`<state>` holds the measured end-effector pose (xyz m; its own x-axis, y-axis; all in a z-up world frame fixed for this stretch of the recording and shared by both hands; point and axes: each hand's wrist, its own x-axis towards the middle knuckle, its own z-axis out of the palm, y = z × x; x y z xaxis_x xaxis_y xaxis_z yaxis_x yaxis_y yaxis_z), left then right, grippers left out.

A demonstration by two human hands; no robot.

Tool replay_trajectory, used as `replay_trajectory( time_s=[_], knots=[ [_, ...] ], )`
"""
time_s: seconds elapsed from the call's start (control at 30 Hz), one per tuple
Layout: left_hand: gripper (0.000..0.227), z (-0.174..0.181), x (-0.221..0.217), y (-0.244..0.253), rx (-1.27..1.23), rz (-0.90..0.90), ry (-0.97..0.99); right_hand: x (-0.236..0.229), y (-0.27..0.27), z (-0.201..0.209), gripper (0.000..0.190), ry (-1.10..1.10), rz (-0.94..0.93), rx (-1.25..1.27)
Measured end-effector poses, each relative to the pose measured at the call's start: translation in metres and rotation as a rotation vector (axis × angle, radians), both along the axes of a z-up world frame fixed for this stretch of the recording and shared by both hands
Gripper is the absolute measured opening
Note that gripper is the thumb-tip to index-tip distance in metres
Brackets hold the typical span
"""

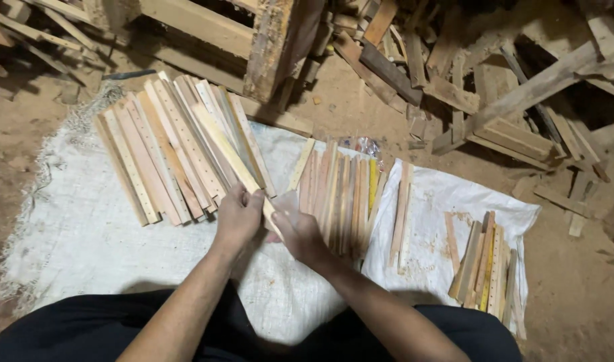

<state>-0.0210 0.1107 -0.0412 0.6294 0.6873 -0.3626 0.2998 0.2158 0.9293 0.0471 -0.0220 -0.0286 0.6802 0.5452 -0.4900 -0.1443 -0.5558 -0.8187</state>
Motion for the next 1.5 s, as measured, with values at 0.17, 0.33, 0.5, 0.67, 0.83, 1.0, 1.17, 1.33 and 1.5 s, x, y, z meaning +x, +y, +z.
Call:
replay_trajectory(
  time_s=[0.17, 0.33, 0.5, 0.67, 0.83, 1.0, 1.17, 1.33, 1.5],
  knots=[
    [0.040, -0.008, 0.008, 0.047, 0.171, -0.080, 0.211, 0.000, 0.075, -0.009, 0.047, -0.251, 0.081, 0.009],
    [0.079, -0.027, 0.018, 0.084, 0.184, -0.111, 0.271, 0.024, 0.143, -0.029, 0.038, -0.527, 0.240, -0.096],
    [0.073, -0.030, 0.022, 0.086, 0.116, -0.124, 0.245, 0.038, 0.156, -0.044, 0.031, -0.613, 0.428, -0.322],
    [0.064, -0.050, 0.033, 0.082, 0.176, -0.065, 0.230, 0.026, 0.118, -0.003, 0.045, -0.418, 0.294, -0.219],
    [0.062, -0.013, 0.042, 0.028, 0.093, -0.253, 0.210, 0.083, 0.031, -0.134, 0.044, -0.033, -0.276, 0.009],
    [0.063, -0.017, 0.065, -0.036, 0.012, -0.463, 0.146, 0.080, -0.049, -0.048, 0.067, -0.082, -0.281, -0.410],
    [0.055, -0.041, 0.091, -0.079, 0.061, -0.614, 0.200, 0.144, -0.166, -0.137, 0.063, -0.461, -0.267, -0.422],
    [0.047, -0.015, 0.104, -0.131, 0.092, -0.721, 0.262, 0.128, -0.183, -0.088, 0.077, -0.254, -0.433, -0.418],
    [0.035, -0.066, 0.127, -0.173, 0.147, -0.797, 0.322, 0.140, -0.197, -0.082, 0.041, -0.558, -0.023, -0.592]
  ],
)
